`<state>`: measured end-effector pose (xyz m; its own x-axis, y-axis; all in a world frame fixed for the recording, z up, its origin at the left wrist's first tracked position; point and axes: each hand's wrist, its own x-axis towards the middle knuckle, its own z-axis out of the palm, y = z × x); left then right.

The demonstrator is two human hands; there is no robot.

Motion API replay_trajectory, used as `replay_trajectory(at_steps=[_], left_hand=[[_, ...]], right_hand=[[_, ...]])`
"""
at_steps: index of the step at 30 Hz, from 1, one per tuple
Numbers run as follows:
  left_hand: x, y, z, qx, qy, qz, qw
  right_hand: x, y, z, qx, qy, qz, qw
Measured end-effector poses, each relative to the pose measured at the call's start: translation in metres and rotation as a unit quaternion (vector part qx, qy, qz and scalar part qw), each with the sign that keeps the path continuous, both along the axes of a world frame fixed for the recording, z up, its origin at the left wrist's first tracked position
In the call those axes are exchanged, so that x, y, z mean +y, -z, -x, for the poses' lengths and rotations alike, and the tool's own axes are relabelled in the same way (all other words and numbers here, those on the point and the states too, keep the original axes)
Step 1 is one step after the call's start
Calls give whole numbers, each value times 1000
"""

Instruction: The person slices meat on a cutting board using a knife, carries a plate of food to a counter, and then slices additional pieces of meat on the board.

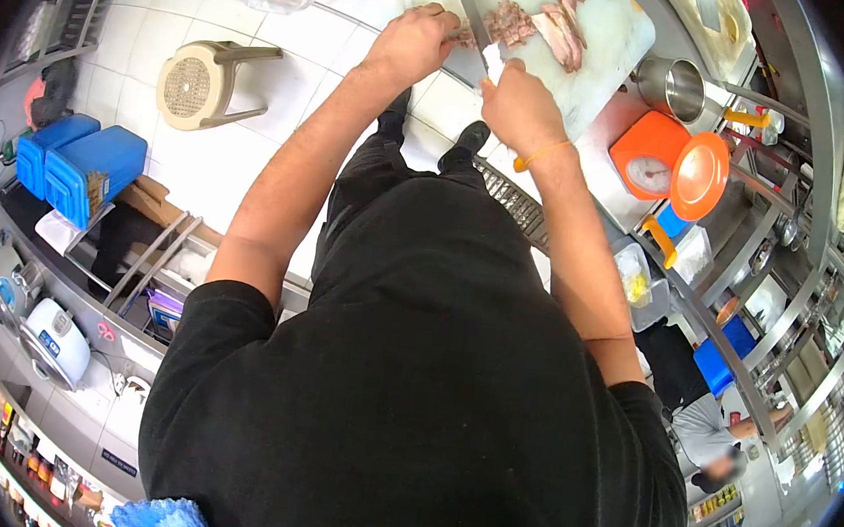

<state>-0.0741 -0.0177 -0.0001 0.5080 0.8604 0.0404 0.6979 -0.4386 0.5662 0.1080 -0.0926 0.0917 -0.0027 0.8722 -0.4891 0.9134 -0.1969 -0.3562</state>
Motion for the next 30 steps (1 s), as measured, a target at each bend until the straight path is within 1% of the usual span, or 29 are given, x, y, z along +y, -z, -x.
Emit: replay_trajectory(at_steps=[3,6,8,10,12,15,16,19,22,24,26,28,30], left_hand=[[1,0,-2,-8,8,12,1000],[2,6,-3,-31,22,-7,999],[4,9,-5,-35,32,-13,999],[1,6,-3,-25,38,-4,999],[6,1,-2,-7,35,10,999],[4,0,4,-57,15,-16,998],[4,-1,5,-51,21,-10,998],[8,0,7,-39,31,-2,999],[14,7,5,-46,35,-6,998],[12,9,5,-52,43,-8,998],[16,8,3,-46,44,-7,998],[12,7,4,-40,34,1,999],[11,5,0,-38,16,4,999]], right_hand=[[-15,5,14,-20,34,15,999],[-17,38,24,-7,62,-16,998],[-6,50,22,2,68,-33,997],[4,46,21,18,61,-40,997],[9,35,18,4,51,-33,998],[1,14,19,-10,40,-2,999],[-2,10,19,-14,38,10,999],[-11,29,31,-8,75,-7,997],[-1,50,32,16,87,-25,996],[8,53,29,24,75,-22,997],[18,46,19,22,66,-28,997],[11,26,13,14,60,-22,998],[-1,10,5,0,80,-16,997]])
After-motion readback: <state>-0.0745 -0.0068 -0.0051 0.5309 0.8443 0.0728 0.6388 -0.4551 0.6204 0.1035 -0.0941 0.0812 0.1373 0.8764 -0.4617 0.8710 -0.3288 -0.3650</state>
